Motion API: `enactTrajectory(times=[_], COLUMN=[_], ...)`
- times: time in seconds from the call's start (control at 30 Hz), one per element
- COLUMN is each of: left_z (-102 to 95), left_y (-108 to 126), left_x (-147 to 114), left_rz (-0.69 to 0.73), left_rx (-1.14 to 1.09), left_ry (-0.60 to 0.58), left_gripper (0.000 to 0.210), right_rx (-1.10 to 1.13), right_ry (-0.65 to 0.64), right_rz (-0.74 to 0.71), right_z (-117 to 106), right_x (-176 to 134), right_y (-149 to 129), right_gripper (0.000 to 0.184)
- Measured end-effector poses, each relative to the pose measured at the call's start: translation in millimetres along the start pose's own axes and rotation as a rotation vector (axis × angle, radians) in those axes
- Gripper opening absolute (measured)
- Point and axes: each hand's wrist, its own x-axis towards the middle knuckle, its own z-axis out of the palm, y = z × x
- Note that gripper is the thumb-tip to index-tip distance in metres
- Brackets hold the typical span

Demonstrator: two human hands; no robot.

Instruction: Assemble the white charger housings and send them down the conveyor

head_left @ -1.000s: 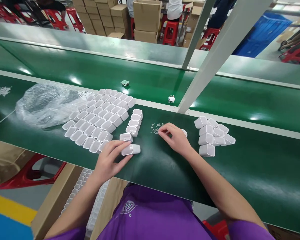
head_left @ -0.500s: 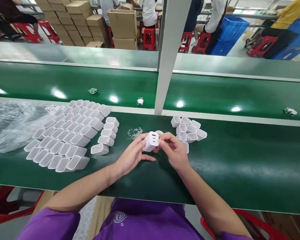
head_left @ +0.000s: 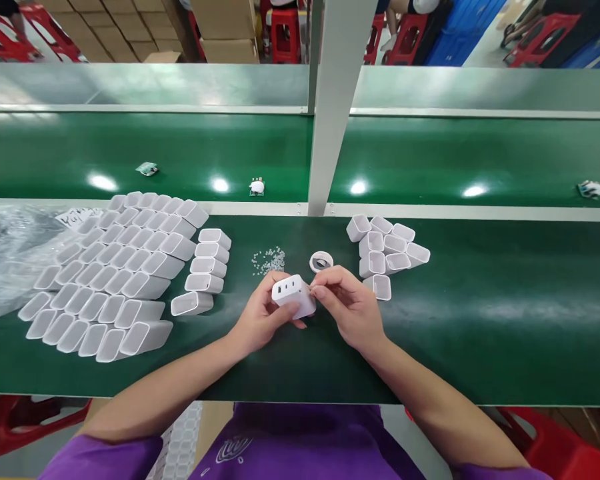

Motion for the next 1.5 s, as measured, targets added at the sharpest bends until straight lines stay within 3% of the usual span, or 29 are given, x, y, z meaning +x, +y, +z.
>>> enactTrajectory(times=[0.23, 0.4, 0.87, 1.13, 1.5], left_z=[1.3, -2.3, -5.0, 0.0, -3.0], left_y=[-4.5, -3.3, -4.1, 0.6, 1.2], left_x=[0.9, -1.7, -3.0, -3.6, -6.9], left_rz=[0.015, 0.037, 0.095, 0.214, 0.381], left_rx=[0.105, 0.255, 0.566, 0.767, 1.028], left_ry=[0.038, 0.039, 0.091, 0.135, 0.066], left_gripper=[0.035, 0.038, 0.049, 0.050, 0.054], right_rx=[-0.212, -0.332, -0.444, -0.474, -0.526], right_ry=[0.018, 0.114, 0.215, 0.243, 0.253], right_rz=[-0.168, -0.256, -0.378, -0.410, -0.538], right_z=[1.9, 6.1, 10.5, 13.6, 15.8], right_x=[-0.4, -4.5, -6.1, -6.8, -8.8], right_y=[1.0, 1.0, 7.2, 7.7, 12.4], right_gripper=[0.007, 0.010, 0.012, 0.013, 0.021])
